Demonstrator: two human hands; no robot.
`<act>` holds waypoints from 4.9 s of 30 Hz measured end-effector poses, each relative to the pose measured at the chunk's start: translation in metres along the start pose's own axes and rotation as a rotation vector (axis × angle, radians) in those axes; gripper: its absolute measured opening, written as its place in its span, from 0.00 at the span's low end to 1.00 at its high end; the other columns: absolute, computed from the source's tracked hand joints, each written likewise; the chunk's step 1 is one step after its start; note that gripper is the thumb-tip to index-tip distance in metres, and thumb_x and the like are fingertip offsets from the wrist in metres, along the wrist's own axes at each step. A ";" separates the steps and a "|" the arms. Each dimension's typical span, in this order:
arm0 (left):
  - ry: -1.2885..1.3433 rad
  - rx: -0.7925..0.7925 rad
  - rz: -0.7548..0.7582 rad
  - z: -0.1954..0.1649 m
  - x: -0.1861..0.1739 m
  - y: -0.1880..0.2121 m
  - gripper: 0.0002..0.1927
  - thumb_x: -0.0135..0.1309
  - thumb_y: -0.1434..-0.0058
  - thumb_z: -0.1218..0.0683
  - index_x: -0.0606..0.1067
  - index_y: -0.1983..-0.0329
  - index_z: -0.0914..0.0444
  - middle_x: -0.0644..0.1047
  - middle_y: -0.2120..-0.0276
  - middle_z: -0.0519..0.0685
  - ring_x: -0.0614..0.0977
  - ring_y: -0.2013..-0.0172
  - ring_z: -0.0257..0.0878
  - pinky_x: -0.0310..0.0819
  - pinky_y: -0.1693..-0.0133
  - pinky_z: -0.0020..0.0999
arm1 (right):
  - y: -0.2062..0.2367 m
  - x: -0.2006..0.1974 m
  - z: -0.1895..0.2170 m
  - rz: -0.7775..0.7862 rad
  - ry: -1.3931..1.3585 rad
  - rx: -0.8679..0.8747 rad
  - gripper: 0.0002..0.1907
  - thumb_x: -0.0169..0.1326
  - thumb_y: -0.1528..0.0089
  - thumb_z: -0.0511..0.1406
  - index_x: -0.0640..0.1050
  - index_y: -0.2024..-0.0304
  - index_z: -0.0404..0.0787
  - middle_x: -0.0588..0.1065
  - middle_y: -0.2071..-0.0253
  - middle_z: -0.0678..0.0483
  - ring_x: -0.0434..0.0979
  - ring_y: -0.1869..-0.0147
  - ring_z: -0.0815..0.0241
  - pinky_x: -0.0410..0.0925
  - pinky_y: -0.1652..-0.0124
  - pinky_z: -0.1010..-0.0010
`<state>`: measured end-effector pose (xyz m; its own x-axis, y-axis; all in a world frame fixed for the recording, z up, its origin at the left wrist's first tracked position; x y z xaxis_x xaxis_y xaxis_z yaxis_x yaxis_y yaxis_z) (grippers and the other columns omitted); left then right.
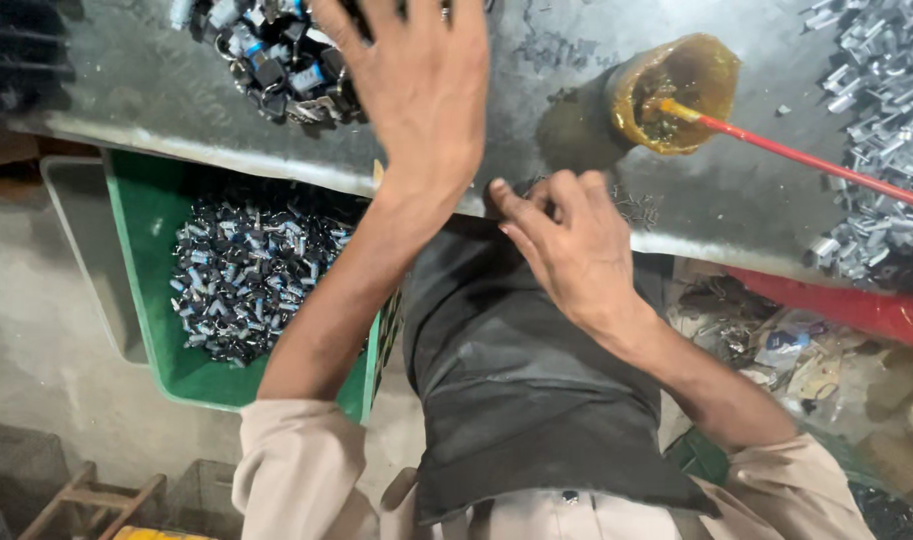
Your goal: The person picks small metal components from a pile on the workbench, dips a brush into a container of yellowish paste, brushes the paste onto a component, works the component with both hands, and drops it into a green bin below the bench, repeating the cycle.
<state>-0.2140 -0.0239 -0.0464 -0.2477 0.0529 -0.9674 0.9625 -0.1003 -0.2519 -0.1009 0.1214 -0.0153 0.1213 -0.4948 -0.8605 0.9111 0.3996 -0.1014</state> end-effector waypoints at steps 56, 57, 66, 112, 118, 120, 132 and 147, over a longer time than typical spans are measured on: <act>2.401 -0.758 0.525 -0.044 -0.046 0.120 0.16 0.49 0.25 0.54 0.69 0.37 0.64 0.72 0.61 0.46 0.72 0.64 0.32 0.74 0.56 0.33 | 0.023 -0.026 -0.024 -0.301 -0.843 0.304 0.09 0.64 0.40 0.24 0.79 0.60 0.36 0.74 0.57 0.52 0.75 0.57 0.66 0.69 0.58 0.77; 2.393 -0.799 0.544 -0.047 -0.042 0.126 0.16 0.50 0.25 0.54 0.68 0.38 0.64 0.73 0.61 0.46 0.72 0.64 0.32 0.74 0.57 0.33 | 0.023 -0.025 -0.023 -0.295 -0.870 0.312 0.09 0.64 0.40 0.23 0.78 0.60 0.35 0.74 0.57 0.52 0.75 0.56 0.66 0.70 0.57 0.78; 2.350 -0.825 0.532 -0.056 -0.039 0.144 0.15 0.52 0.25 0.53 0.71 0.39 0.64 0.75 0.56 0.44 0.72 0.64 0.30 0.71 0.60 0.28 | 0.027 -0.029 -0.019 -0.255 -0.837 0.403 0.09 0.67 0.41 0.23 0.80 0.60 0.33 0.75 0.58 0.52 0.73 0.57 0.68 0.69 0.56 0.78; 1.498 -0.126 0.664 0.018 -0.084 0.102 0.16 0.54 0.30 0.49 0.76 0.43 0.60 0.78 0.59 0.47 0.77 0.55 0.39 0.70 0.52 0.37 | 0.039 -0.087 -0.049 0.064 -0.322 0.408 0.13 0.61 0.35 0.33 0.83 0.48 0.40 0.81 0.61 0.52 0.81 0.61 0.63 0.72 0.60 0.73; 0.285 0.087 0.300 0.081 -0.117 0.093 0.05 0.58 0.34 0.58 0.79 0.55 0.61 0.77 0.54 0.53 0.77 0.50 0.54 0.70 0.50 0.49 | 0.011 -0.031 -0.009 0.031 -0.208 0.090 0.19 0.66 0.37 0.35 0.82 0.43 0.45 0.73 0.64 0.54 0.70 0.60 0.53 0.67 0.59 0.61; 0.497 -0.032 0.251 0.065 -0.101 0.065 0.02 0.58 0.27 0.57 0.78 0.54 0.60 0.76 0.57 0.51 0.78 0.52 0.51 0.73 0.51 0.46 | 0.000 -0.021 -0.001 0.014 -0.149 0.087 0.20 0.66 0.37 0.36 0.82 0.41 0.45 0.72 0.64 0.54 0.69 0.59 0.53 0.67 0.58 0.61; 0.273 -0.132 0.058 0.012 -0.015 0.035 0.08 0.60 0.37 0.56 0.73 0.59 0.59 0.70 0.54 0.49 0.79 0.54 0.47 0.78 0.62 0.45 | -0.025 -0.005 0.008 0.138 0.026 0.101 0.34 0.69 0.44 0.44 0.75 0.37 0.44 0.68 0.56 0.51 0.68 0.51 0.48 0.69 0.62 0.56; 1.716 -0.380 0.270 0.017 -0.084 0.098 0.19 0.38 0.18 0.48 0.74 0.50 0.67 0.76 0.62 0.45 0.76 0.61 0.30 0.73 0.53 0.28 | 0.001 -0.008 -0.008 -0.045 -0.516 0.067 0.10 0.62 0.39 0.25 0.79 0.56 0.40 0.78 0.57 0.53 0.77 0.52 0.55 0.71 0.53 0.67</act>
<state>-0.1004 -0.0553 0.0101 0.0494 0.9793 0.1964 0.9848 -0.0805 0.1538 -0.1044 0.1318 -0.0125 0.2444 -0.8330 -0.4964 0.9409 0.3275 -0.0863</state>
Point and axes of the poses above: each hand's wrist, its own y-axis away from the middle knuckle, its own x-axis out of the palm, z = x × y, the point moved 4 cm from there along -y, towards the middle knuckle
